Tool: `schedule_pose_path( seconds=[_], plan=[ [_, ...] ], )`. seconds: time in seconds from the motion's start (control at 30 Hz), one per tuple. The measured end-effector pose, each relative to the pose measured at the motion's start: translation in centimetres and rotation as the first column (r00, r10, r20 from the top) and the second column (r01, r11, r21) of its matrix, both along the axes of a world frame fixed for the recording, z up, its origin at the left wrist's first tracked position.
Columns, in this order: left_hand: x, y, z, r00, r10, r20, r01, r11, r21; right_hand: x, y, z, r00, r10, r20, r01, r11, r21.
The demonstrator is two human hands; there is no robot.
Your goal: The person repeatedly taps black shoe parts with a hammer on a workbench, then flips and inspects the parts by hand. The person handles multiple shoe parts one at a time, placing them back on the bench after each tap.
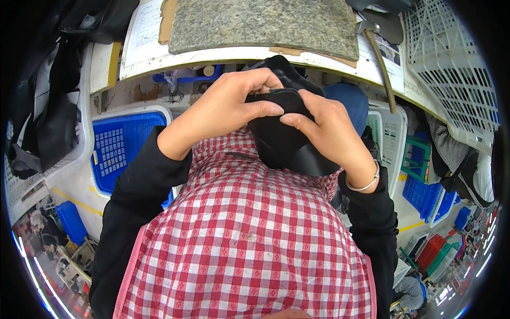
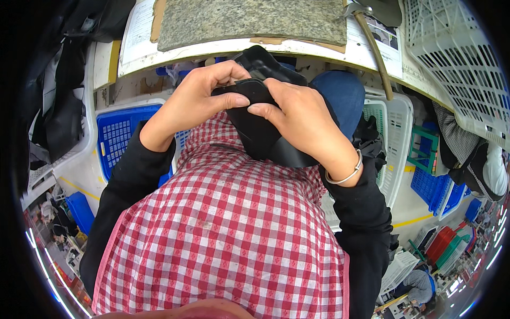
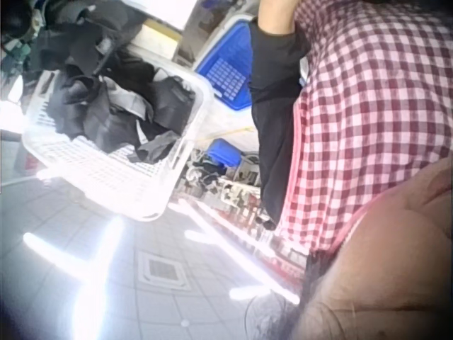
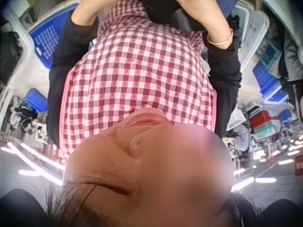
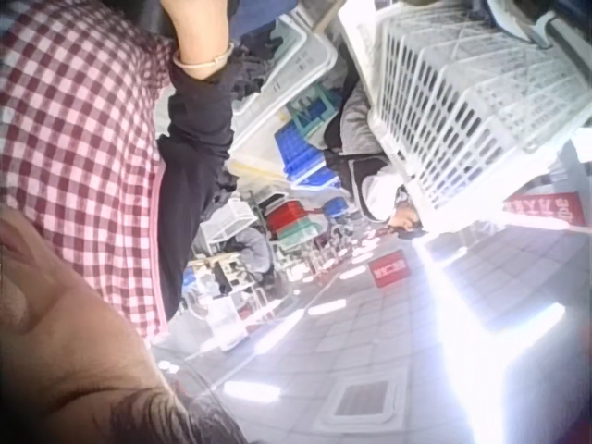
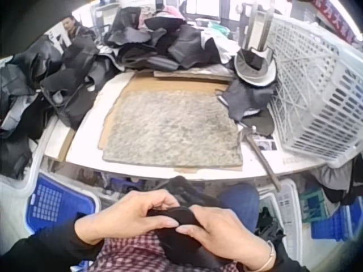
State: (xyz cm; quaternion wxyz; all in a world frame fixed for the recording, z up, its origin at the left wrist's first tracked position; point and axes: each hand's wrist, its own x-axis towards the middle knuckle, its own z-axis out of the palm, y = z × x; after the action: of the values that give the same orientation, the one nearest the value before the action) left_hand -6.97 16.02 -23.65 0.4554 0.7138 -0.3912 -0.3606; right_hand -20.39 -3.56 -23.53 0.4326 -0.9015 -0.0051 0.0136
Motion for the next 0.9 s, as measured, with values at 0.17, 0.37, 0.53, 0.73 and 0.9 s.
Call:
schedule_pose_path(
  seconds=[0.17, 0.37, 0.53, 0.73, 0.9],
  plan=[
    [-0.2, 0.1, 0.2, 1.0, 0.013, 0.024, -0.012, 1.0, -0.017, 0.2, 0.6, -0.3, 1.0, -0.009, -0.024, 0.009, 1.0, -0.015],
    [-0.7, -0.3, -0.4, 0.998, 0.054, 0.015, -0.054, 0.998, -0.041, -0.5, 0.5, -1.2, 0.998, -0.054, 0.011, 0.055, 0.991, -0.125],
    [-1.4, -1.6, 0.1, 0.994, 0.06, -0.093, -0.066, 0.996, -0.065, -1.5, 0.4, -0.8, 0.996, -0.084, 0.039, 0.091, 0.963, -0.253],
    [-4.3, -3.0, 2.0, 0.972, 0.195, 0.131, -0.198, 0.98, 0.013, -3.4, -0.3, -0.6, 0.992, -0.124, 0.009, 0.124, 0.99, -0.066],
    [-5.4, -3.5, 3.2, 0.99, 0.141, -0.027, -0.14, 0.99, 0.018, -5.0, -0.7, -1.1, 0.985, -0.163, 0.057, 0.161, 0.986, 0.03]
  ],
)
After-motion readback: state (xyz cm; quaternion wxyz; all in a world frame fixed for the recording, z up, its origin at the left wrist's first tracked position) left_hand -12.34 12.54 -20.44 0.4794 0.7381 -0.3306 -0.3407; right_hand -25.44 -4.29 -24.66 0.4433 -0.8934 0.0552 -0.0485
